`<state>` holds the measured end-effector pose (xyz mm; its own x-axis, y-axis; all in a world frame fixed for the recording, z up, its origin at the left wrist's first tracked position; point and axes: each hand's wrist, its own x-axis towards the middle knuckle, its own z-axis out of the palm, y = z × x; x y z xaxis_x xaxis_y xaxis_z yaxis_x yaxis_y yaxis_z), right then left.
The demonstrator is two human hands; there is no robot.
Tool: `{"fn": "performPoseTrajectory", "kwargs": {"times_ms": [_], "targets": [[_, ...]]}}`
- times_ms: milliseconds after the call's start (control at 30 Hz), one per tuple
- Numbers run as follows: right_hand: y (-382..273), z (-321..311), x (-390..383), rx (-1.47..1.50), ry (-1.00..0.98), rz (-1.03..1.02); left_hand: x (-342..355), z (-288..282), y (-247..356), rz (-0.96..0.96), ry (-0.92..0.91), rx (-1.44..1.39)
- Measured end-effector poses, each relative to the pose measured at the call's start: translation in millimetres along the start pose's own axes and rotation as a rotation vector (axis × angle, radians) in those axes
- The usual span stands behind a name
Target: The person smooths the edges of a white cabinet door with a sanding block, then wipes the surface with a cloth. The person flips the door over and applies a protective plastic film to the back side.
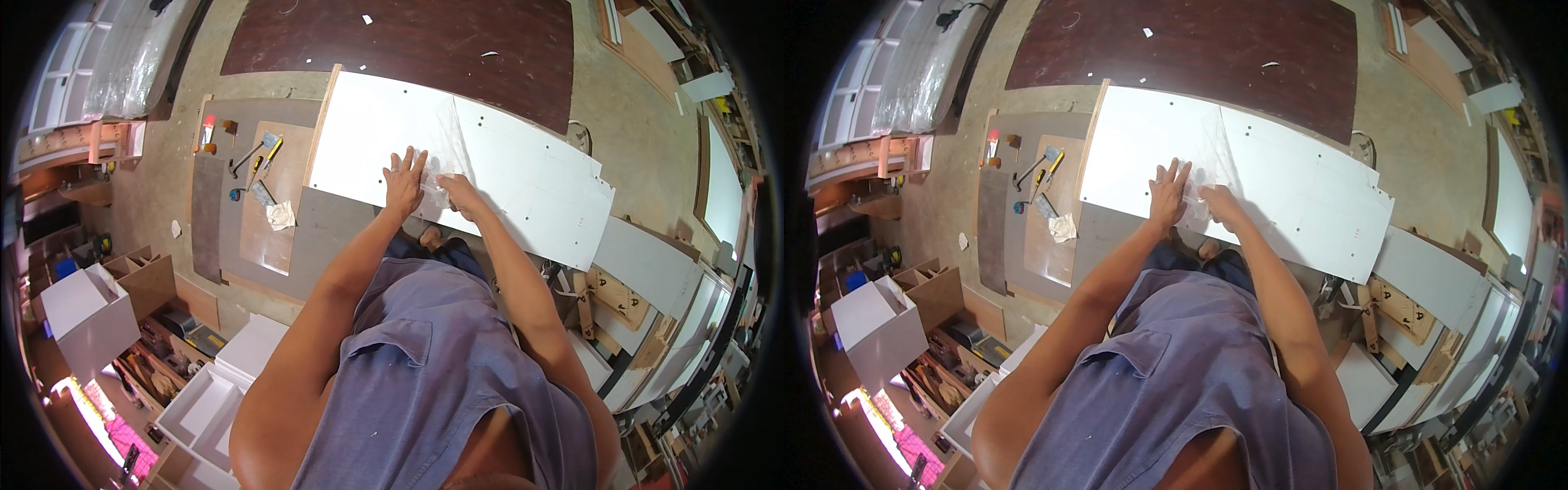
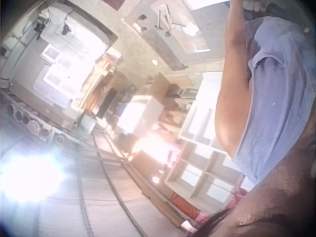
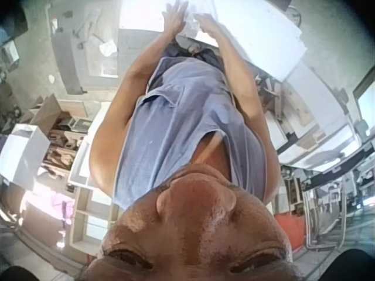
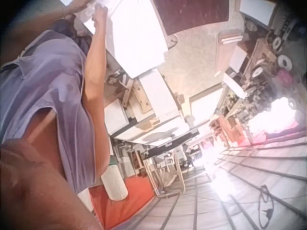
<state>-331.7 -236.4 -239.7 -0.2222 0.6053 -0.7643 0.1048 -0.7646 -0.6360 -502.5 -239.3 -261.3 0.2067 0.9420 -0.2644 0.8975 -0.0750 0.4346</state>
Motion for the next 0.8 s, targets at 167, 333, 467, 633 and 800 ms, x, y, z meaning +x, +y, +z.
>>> {"fn": "performPoseTrajectory", "kwargs": {"times_ms": [167,333,467,633,800], "targets": [[9,-32,-35,0.064,-0.043,-0.015,-17,15,29,0.085,0.040,-0.186],[6,-67,-86,-0.002,0.029,0.016,-35,9,84,0.112,-0.025,-0.251],[8,-99,-124,-0.077,-0.012,0.008,-53,2,122,0.157,-0.098,-0.254],[28,-118,-168,-0.053,0.050,-0.017,-77,-9,151,0.315,-0.174,-0.181],[29,-127,-209,-0.083,0.134,-0.033,-92,-17,170,0.507,-0.296,-0.162]]}}
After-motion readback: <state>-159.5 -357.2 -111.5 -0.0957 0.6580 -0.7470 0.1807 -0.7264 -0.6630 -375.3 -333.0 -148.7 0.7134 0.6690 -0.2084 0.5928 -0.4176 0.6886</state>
